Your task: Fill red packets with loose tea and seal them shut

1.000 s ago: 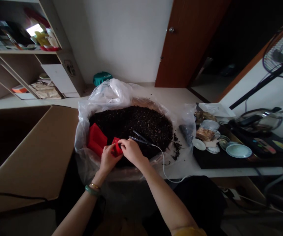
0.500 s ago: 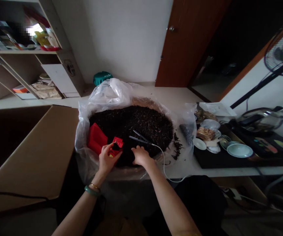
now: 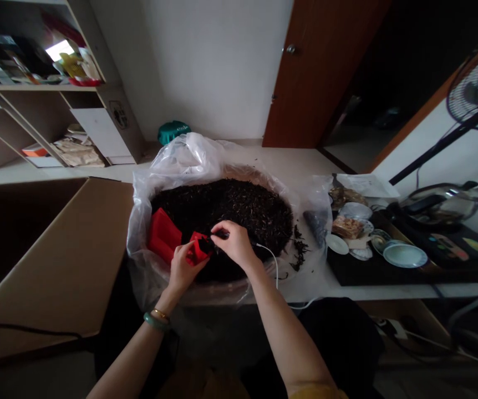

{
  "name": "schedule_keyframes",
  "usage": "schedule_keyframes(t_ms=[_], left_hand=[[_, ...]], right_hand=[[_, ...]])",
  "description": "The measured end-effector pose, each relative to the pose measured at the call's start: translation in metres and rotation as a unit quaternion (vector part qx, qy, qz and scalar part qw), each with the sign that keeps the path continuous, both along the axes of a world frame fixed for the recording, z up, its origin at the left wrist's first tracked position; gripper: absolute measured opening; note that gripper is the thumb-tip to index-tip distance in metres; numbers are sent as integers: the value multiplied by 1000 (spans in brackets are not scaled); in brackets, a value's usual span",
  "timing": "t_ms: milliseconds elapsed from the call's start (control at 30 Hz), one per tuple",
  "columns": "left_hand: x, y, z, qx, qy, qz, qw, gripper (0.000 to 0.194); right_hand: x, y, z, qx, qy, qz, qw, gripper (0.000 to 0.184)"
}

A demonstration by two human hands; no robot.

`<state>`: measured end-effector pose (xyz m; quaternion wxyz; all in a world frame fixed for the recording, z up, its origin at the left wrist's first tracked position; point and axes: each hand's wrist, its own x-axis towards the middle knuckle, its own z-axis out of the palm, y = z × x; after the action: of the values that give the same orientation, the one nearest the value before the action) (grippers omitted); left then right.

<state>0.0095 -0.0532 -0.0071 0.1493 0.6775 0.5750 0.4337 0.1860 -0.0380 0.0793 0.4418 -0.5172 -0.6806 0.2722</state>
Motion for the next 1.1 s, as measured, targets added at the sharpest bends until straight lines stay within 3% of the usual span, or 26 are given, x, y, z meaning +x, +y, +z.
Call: schedule_keyframes(t_ms=[133,267,400,567,667,867,967,1100], left_hand=[[-1,1,-1,-8,-1,-6,1000,53],[-1,1,-3,-7,-7,-3,1000,53],[-1,1,-5,9,-9,0,1000,53],[0,0,-6,14,10,-19,1000,51],[1,1,-5,17,32,-18,999,56],[2,3,-8,19,55,2,998,60],[2,1,-10,27,43,3,999,54],[1,-2,-9,43,61,-15,997,53]], right_hand=[[-19,-2,7,-34,23,73,996,20],[-17,-5,4,-40,43,50,997,26],[-13,-14,3,-47,-83,83,992,28],[-26,-18,-9,-78,-247,138,956,33],[-28,-12,-16,-59,-243,124,960,10],[-13,-7,-12,56,-174,59,981,16],[-15,-10,-12,44,-175,47,982,9],[-22,-10,-16,11,-198,56,979,16]])
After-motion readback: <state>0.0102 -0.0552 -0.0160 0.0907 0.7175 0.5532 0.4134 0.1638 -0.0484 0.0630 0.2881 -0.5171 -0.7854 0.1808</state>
